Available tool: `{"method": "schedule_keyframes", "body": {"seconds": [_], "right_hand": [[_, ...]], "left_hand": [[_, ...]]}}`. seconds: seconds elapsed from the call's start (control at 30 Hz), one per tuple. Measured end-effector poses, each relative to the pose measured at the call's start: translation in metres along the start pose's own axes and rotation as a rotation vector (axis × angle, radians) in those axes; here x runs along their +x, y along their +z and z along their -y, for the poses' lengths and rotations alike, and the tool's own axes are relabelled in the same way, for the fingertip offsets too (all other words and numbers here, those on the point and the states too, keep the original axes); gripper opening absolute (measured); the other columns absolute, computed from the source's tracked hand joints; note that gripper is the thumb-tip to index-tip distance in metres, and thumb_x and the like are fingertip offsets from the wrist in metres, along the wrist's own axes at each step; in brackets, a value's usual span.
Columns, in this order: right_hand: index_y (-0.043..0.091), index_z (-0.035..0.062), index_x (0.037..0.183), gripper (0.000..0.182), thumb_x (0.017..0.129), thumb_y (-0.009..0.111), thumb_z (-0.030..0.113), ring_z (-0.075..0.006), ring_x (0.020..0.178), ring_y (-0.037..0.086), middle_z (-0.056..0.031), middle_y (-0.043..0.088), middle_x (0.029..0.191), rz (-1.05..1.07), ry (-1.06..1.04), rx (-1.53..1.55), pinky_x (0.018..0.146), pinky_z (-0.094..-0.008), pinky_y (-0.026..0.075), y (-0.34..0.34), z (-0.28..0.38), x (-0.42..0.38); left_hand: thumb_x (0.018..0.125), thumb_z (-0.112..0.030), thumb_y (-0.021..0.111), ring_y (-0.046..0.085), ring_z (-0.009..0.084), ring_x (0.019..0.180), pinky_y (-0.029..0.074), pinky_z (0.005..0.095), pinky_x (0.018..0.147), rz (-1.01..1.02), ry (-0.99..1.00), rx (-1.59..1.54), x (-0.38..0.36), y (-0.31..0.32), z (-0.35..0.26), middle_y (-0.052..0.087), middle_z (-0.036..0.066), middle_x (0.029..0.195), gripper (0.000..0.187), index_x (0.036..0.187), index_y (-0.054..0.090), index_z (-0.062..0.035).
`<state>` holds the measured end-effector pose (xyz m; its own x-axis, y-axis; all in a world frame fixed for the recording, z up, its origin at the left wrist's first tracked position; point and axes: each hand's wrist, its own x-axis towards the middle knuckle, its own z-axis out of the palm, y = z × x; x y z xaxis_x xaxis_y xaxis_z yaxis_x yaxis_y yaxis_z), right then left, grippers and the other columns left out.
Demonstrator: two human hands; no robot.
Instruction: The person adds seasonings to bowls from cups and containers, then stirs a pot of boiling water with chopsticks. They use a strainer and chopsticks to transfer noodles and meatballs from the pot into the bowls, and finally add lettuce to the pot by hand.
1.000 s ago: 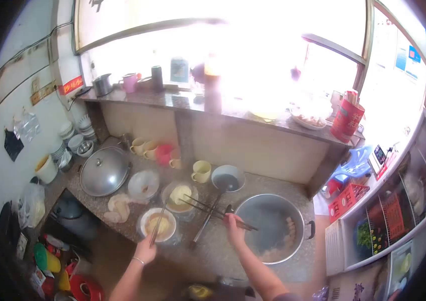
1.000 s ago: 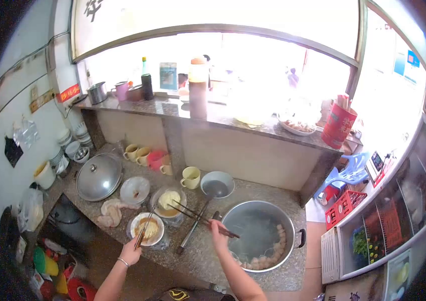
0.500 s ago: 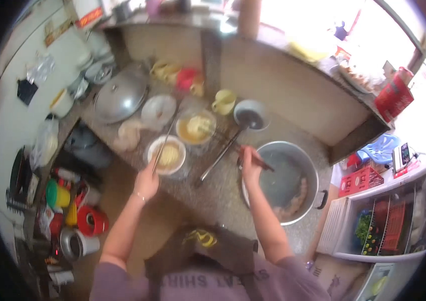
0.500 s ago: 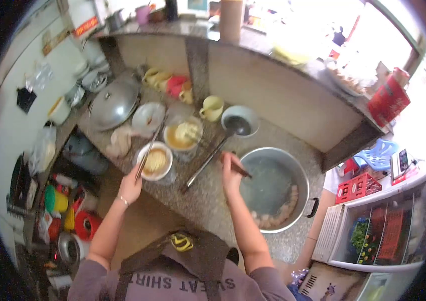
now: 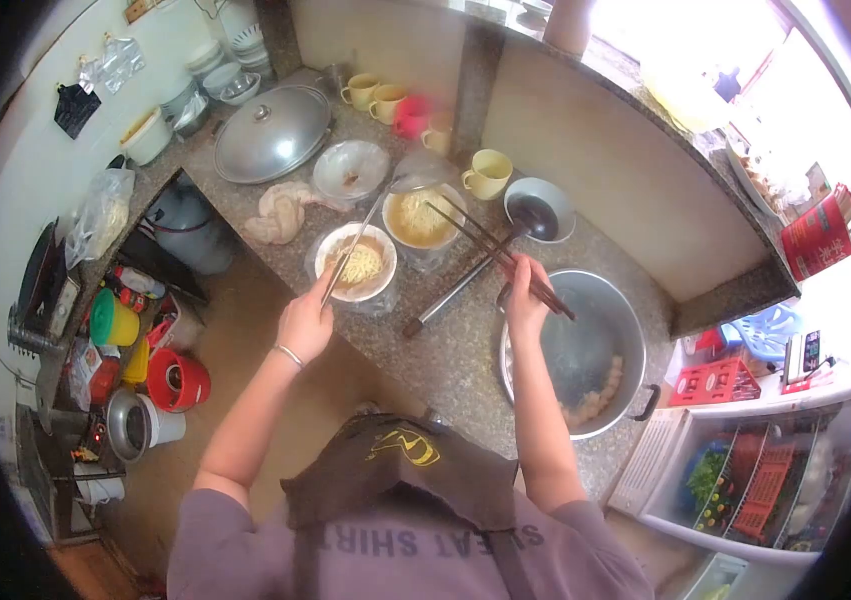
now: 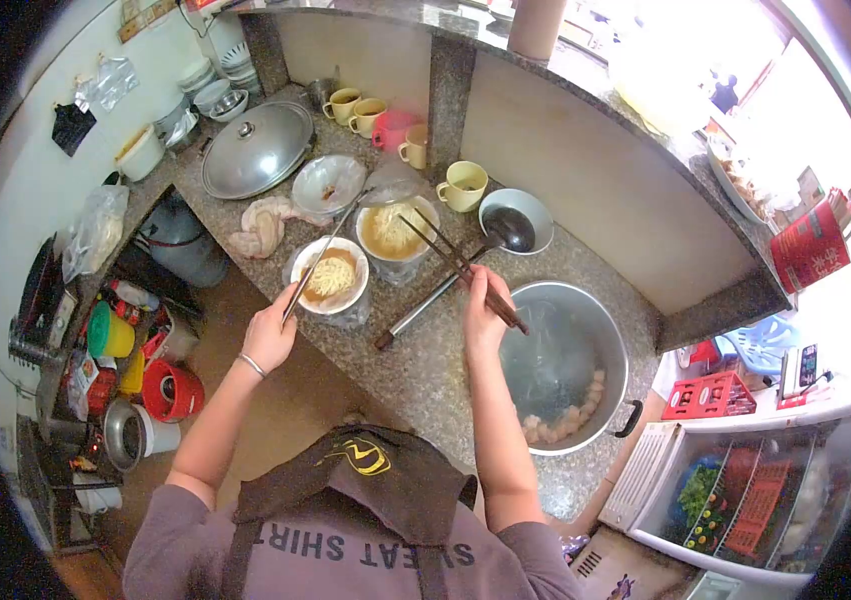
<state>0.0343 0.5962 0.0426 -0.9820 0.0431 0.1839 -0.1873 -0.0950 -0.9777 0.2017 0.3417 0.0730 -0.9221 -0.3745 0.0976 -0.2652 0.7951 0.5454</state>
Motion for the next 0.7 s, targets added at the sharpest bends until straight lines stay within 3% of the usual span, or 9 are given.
{"method": "schedule_keyframes", "body": {"seconds": [0.1,0.23,0.37,0.43,0.47,0.5,0.57,0.6,0.7], "right_hand": [[0.056,-0.0032,0.092,0.025,0.087,0.048,0.019,-0.0142,0.075,0.058,-0.0093,0.060,0.081,0.031,0.000,-0.030,0.070,-0.0252,0.047,-0.024,0.007,-0.008],[0.059,-0.0042,0.090,0.025,0.086,0.049,0.018,-0.0130,0.075,0.056,-0.0067,0.060,0.079,-0.145,-0.051,-0.072,0.069,-0.0259,0.046,-0.084,0.054,-0.032],[0.057,-0.0046,0.090,0.027,0.087,0.046,0.020,-0.0159,0.076,0.057,-0.0110,0.058,0.086,-0.340,-0.028,-0.160,0.070,-0.0274,0.049,-0.185,0.075,-0.069],[0.057,-0.0048,0.090,0.027,0.087,0.047,0.020,-0.0148,0.075,0.057,-0.0098,0.059,0.083,-0.359,0.078,-0.294,0.070,-0.0268,0.048,-0.230,0.065,-0.091],[0.058,-0.0043,0.089,0.026,0.087,0.048,0.020,-0.0141,0.074,0.057,-0.0086,0.059,0.081,-0.328,0.131,-0.338,0.069,-0.0262,0.047,-0.240,0.056,-0.101],[0.059,-0.0039,0.088,0.026,0.087,0.049,0.020,-0.0133,0.073,0.057,-0.0074,0.060,0.079,-0.303,0.187,-0.385,0.068,-0.0256,0.046,-0.247,0.049,-0.113],[0.061,-0.0015,0.087,0.015,0.083,0.054,0.011,-0.0113,0.070,0.055,-0.0050,0.060,0.078,-0.164,0.156,-0.460,0.065,-0.0242,0.044,-0.229,0.036,-0.117],[0.061,-0.0015,0.086,0.013,0.081,0.055,0.009,-0.0120,0.070,0.055,-0.0065,0.061,0.078,-0.101,0.192,-0.424,0.064,-0.0250,0.044,-0.216,0.023,-0.112],[0.061,0.0034,0.086,0.012,0.076,0.057,0.007,-0.0274,0.070,0.057,-0.0135,0.057,0.078,0.153,-0.098,-0.771,0.062,-0.0308,0.044,-0.184,-0.015,-0.070]], "left_hand": [[0.072,-0.008,0.047,0.054,0.0383,0.075,0.043,0.0464,0.068,0.069,-0.057,0.045,-0.004,-0.002,0.004,0.056,0.023,0.082,0.053,0.124,0.038,-0.0145],[0.073,-0.007,0.047,0.054,0.0377,0.076,0.043,0.0458,0.068,0.051,-0.034,0.105,-0.013,-0.013,0.000,0.056,0.021,0.084,0.051,0.123,0.038,-0.0149],[0.074,-0.007,0.049,0.054,0.0366,0.088,0.044,0.0395,0.076,0.079,-0.082,-0.066,-0.034,-0.030,-0.009,0.055,0.021,0.100,0.050,0.123,0.040,-0.0132],[0.075,-0.005,0.049,0.056,0.0316,0.094,0.042,0.0354,0.080,0.002,0.042,-0.274,-0.048,-0.029,-0.002,0.053,0.017,0.110,0.051,0.125,0.038,-0.0078],[0.076,-0.004,0.050,0.058,0.0191,0.081,0.044,0.0294,0.071,0.038,0.069,-0.344,-0.054,-0.024,0.008,0.057,0.009,0.104,0.051,0.126,0.037,-0.0036],[0.076,-0.004,0.050,0.058,0.0191,0.081,0.044,0.0294,0.071,0.069,0.081,-0.355,-0.059,-0.023,-0.001,0.057,0.009,0.104,0.051,0.126,0.037,-0.0036],[0.078,-0.004,0.049,0.051,0.0077,0.068,0.042,0.0218,0.059,0.298,-0.273,-0.688,-0.065,-0.035,-0.033,0.055,0.001,0.086,0.048,0.125,0.037,-0.0025],[0.081,-0.007,0.050,0.042,0.0020,0.062,0.036,0.0163,0.053,0.385,-0.313,-0.754,-0.065,-0.038,-0.049,0.048,-0.003,0.075,0.046,0.126,0.038,-0.0039],[0.082,-0.010,0.050,0.035,0.0008,0.042,0.027,0.0159,0.036,0.516,-0.226,-0.738,-0.058,-0.008,-0.061,0.045,-0.003,0.065,0.049,0.128,0.035,-0.0071]]}}
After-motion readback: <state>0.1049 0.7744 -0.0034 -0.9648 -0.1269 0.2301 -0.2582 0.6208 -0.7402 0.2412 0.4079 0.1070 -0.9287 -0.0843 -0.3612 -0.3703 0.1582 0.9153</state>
